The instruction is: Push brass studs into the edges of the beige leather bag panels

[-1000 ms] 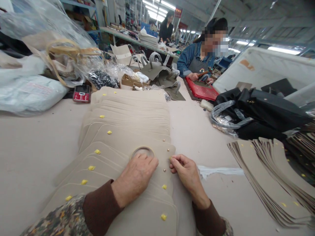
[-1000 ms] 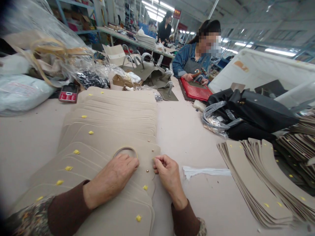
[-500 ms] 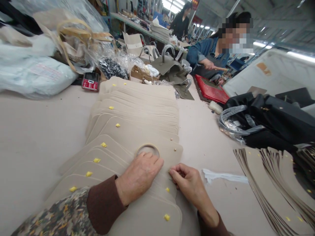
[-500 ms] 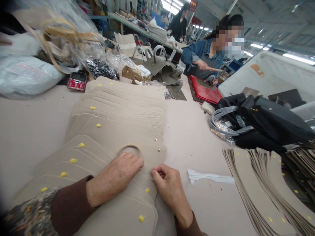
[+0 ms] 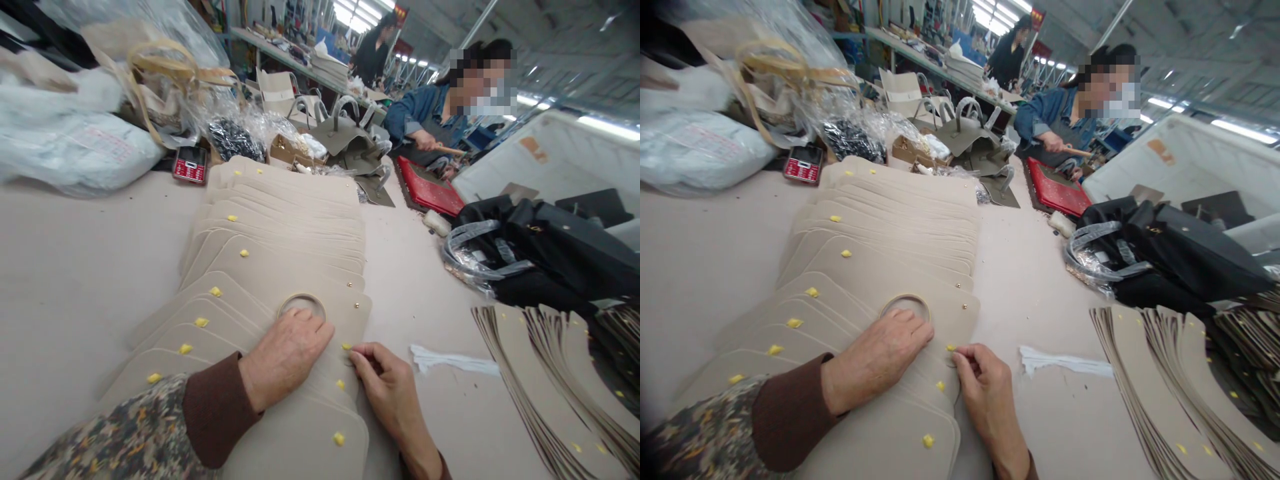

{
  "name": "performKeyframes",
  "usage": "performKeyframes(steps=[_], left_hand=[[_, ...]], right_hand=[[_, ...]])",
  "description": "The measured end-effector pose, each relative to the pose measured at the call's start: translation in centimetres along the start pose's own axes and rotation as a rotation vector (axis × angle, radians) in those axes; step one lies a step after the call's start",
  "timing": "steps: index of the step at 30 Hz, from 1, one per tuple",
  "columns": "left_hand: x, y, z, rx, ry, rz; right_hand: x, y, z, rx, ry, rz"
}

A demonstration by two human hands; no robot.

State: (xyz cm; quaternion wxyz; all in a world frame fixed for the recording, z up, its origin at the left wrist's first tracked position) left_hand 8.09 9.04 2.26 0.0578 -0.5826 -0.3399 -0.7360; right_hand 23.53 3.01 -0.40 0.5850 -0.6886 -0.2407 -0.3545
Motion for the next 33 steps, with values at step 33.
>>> performKeyframes(steps=[33], left_hand=[[1.8,1.5,-0.9,-0.155,0.198,-0.284]], right_hand=[[2.0,-8.2,-0.5,0.646,0.331,-0.084]])
Point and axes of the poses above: each hand's wrist, its own z-axis towards the middle knuckle, its own x-axis out of the back of the hand, y = z × x, the point moved 7 cm from there along z, towards the middle knuckle, and after that the axes turned 7 degrees about -z, right-handed, at the moved point
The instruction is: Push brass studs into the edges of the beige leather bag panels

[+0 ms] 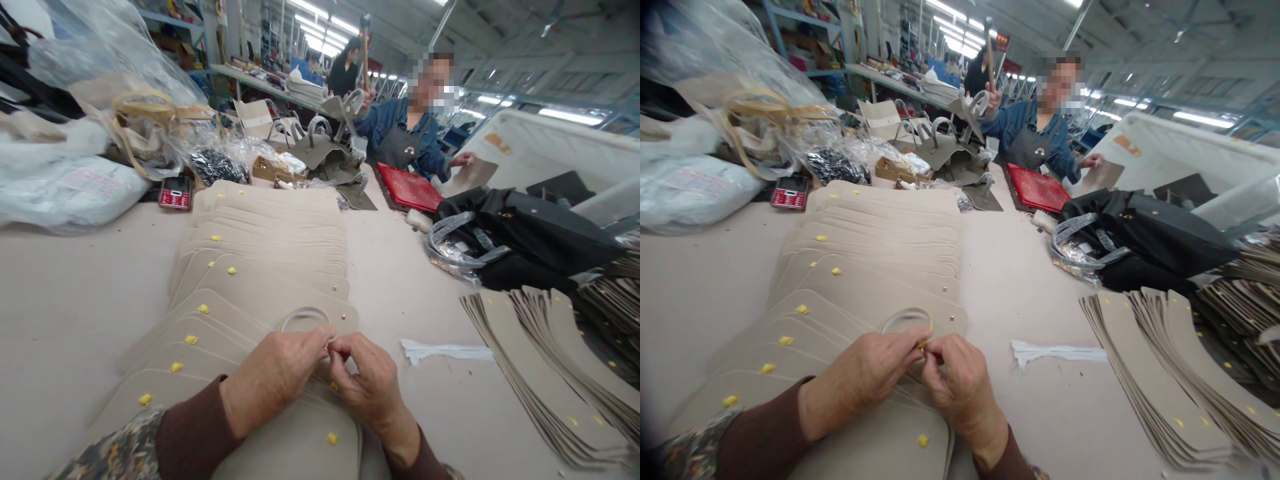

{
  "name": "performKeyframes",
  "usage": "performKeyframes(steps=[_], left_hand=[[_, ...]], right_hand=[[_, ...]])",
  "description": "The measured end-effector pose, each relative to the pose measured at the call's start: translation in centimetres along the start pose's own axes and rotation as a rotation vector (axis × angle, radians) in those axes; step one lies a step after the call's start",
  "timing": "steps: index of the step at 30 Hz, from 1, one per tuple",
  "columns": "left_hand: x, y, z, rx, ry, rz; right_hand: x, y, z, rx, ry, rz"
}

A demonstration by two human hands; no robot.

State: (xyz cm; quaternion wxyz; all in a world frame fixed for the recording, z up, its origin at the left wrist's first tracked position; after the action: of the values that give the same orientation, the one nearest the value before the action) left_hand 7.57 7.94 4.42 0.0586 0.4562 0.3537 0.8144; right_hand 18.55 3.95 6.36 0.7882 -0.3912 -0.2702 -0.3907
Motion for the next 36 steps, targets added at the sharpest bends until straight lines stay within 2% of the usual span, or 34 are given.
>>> performKeyframes(steps=[3,5,7,11,14,18,21,25,31,33,36], left_hand=[[-0.1,-0.5,0.1,0.068,-0.028,0.035],[0.1,-0.3,0.4,0.057,-0.001,0.091],[0.4,0.2,0.8,0.009,0.043,0.137],[0.7,1.5,1.4,-0.098,0.142,0.136],[0.3,1.1,1.8,-0.07,0.122,0.193],[-1.3,-1.2,2.2,0.081,-0.071,0.372],[-2.1,-2.1,2.1,0.11,-0.169,0.394],[-2.3,-2.2,2.1,0.128,-0.202,0.387],[-2.3,-2.3,2.0,0.133,-0.202,0.371],[-2.3,-2.4,1.9,0.132,-0.186,0.373],[-2.3,-2.6,1.8,0.141,-0.178,0.396]], right_hand=[[-0.1,0.0,-0.2,-0.052,0.003,-0.075],[-0.4,0.4,-0.3,-0.148,-0.014,-0.062],[-0.8,1.5,-0.5,-0.329,-0.032,0.063],[-2.3,5.6,-1.9,-0.79,-0.044,0.444],[-2.8,8.3,-2.7,-0.957,-0.033,0.551],[-2.8,9.9,-2.7,-0.96,-0.045,0.55],[-3.0,9.8,-2.3,-0.931,-0.083,0.505],[-3.2,9.5,-1.9,-0.902,-0.146,0.364],[-3.4,9.5,-0.8,-0.762,-0.19,0.128],[-3.4,9.6,-0.8,-0.769,-0.179,0.109],[-2.9,9.9,-1.6,-0.861,-0.115,0.159]])
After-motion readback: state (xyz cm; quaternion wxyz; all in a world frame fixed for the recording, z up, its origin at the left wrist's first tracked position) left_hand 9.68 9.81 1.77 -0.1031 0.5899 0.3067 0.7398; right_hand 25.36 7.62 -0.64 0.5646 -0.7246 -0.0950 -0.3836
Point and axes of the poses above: each hand's wrist, its own z-axis towards the middle knuckle, its own x-axis out of the back of the hand, y = z × x, the point moved 7 cm from there along z, towards the middle knuckle, and after that the axes turned 7 degrees about -z, right-handed, at the moved point
